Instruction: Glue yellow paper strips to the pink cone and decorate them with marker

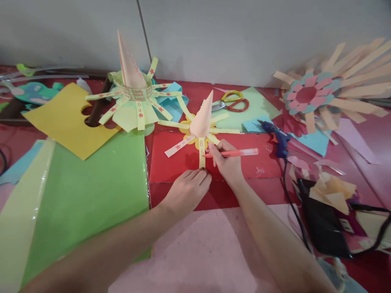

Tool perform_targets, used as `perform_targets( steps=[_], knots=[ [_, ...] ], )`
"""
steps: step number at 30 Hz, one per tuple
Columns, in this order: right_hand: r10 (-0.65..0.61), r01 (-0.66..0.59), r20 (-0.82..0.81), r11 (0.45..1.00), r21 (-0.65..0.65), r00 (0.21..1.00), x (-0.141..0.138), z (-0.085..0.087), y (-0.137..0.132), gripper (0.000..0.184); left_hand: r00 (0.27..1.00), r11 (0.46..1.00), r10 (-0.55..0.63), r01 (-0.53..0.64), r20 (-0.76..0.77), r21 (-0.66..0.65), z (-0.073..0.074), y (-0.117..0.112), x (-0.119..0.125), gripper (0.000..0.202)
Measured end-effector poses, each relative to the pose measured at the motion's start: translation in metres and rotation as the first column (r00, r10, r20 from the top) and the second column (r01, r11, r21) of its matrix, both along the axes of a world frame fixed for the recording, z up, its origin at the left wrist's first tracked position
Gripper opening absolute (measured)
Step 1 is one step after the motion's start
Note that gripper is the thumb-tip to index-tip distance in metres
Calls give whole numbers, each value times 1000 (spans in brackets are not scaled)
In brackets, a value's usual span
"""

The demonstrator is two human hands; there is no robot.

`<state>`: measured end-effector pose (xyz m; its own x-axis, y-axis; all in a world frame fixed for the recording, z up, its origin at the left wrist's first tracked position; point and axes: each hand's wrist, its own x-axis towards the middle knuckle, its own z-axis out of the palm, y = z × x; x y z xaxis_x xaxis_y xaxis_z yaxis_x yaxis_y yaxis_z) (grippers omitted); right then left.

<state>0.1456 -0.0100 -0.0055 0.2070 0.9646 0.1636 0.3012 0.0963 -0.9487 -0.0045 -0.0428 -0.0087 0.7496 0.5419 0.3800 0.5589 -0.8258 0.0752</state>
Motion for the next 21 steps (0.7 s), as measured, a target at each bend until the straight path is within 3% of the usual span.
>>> perform_targets(
  steps=[11,16,21],
  knots=[
    [23,-23,42,1000,2,999,0,1,0,42,999,1000,-14,13,32,13,3,1,1,17],
    [-10,10,1,1000,18,1000,2,1,0,39,991,996,78,-82,105,38,6,2,2,18],
    [-52,54,-29,997,46,998,0,6,-3,37,986,987,162,-163,51,17,4,4,2,24]
  ],
)
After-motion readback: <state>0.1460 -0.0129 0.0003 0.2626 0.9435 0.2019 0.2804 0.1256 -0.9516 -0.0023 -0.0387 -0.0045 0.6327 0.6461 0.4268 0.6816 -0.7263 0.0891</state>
